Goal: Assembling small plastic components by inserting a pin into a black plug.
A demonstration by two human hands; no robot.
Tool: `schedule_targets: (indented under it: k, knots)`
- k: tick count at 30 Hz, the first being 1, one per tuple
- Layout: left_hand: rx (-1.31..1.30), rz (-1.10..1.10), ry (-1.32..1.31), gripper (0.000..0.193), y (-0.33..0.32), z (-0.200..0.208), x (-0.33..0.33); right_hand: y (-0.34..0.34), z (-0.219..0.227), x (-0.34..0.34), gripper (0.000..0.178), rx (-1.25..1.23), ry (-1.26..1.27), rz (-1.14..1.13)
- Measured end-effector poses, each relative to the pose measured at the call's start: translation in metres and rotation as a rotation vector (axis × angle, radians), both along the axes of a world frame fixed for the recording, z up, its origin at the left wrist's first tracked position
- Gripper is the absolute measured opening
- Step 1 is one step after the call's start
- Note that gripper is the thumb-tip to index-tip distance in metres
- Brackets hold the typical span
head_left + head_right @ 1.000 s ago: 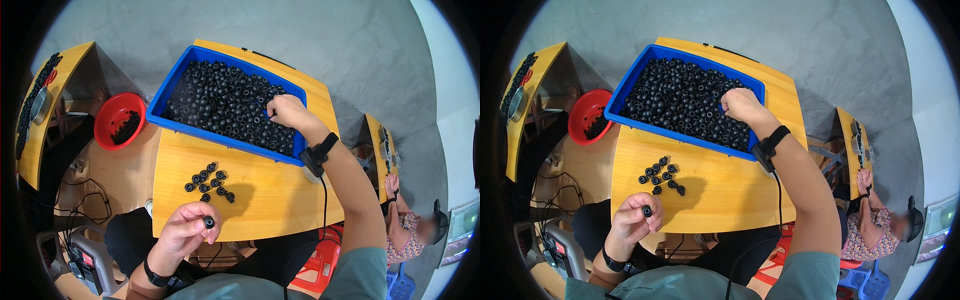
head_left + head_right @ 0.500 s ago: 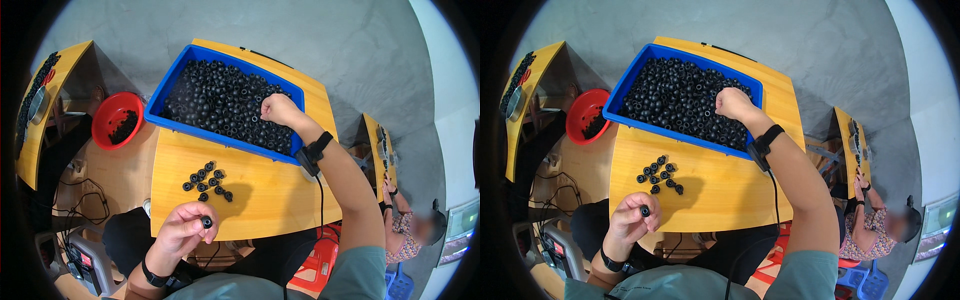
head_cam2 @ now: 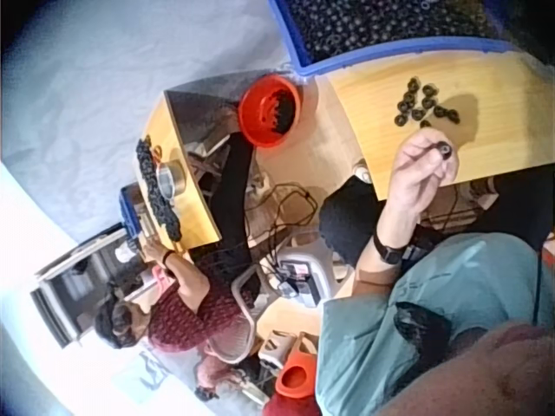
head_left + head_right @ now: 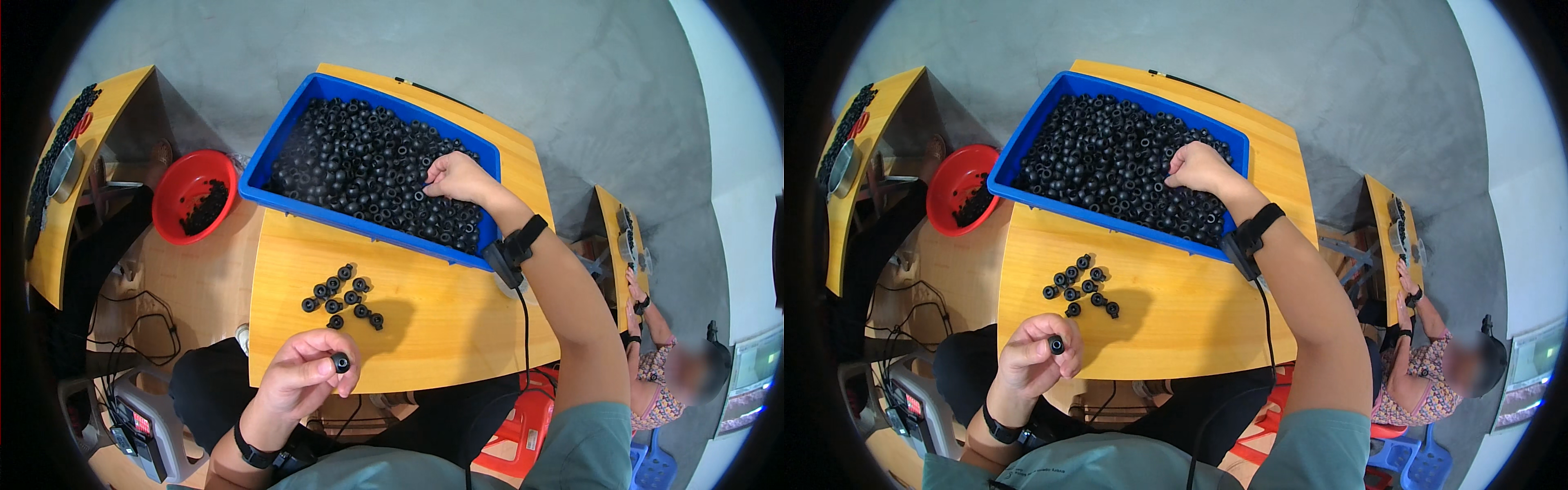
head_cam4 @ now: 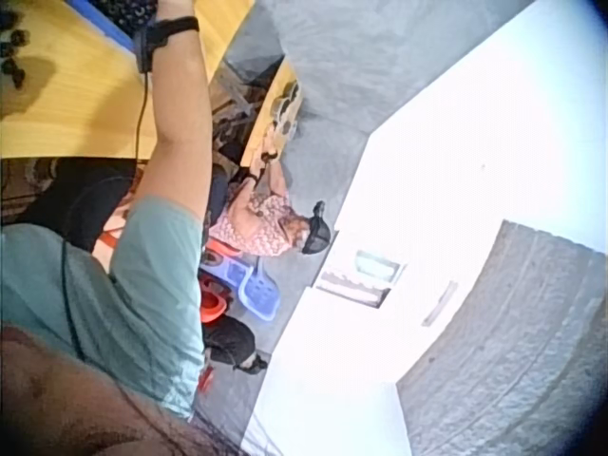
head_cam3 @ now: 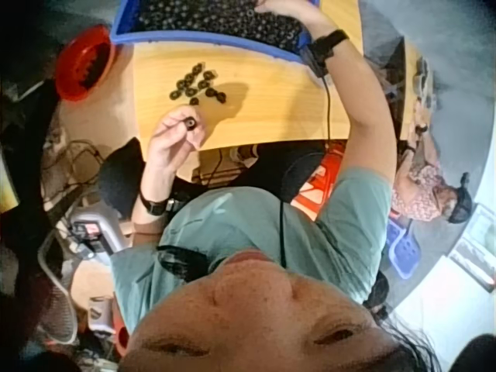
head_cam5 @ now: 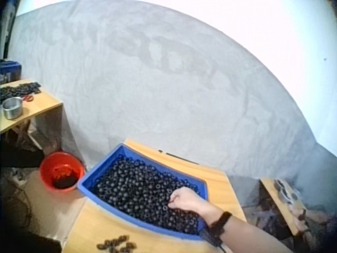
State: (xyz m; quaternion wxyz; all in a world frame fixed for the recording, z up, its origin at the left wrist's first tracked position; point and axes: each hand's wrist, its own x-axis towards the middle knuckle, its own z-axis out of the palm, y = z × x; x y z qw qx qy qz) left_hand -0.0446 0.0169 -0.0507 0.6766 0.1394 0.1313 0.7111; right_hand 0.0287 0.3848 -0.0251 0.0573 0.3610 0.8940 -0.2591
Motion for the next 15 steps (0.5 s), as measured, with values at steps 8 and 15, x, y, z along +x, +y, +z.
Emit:
schedule_targets:
  k: [8, 15]
  knots:
    - [-0.035, 0.015, 0.030, 0.024, 0.000, 0.001, 0.000, -0.009, 0.001, -0.005, 0.017, 0.195, -0.037, 0.100]
    - [-0.030, 0.020, 0.032, 0.023, -0.002, 0.003, -0.002, -0.017, 0.009, -0.008, 0.017, 0.206, -0.122, 0.097]
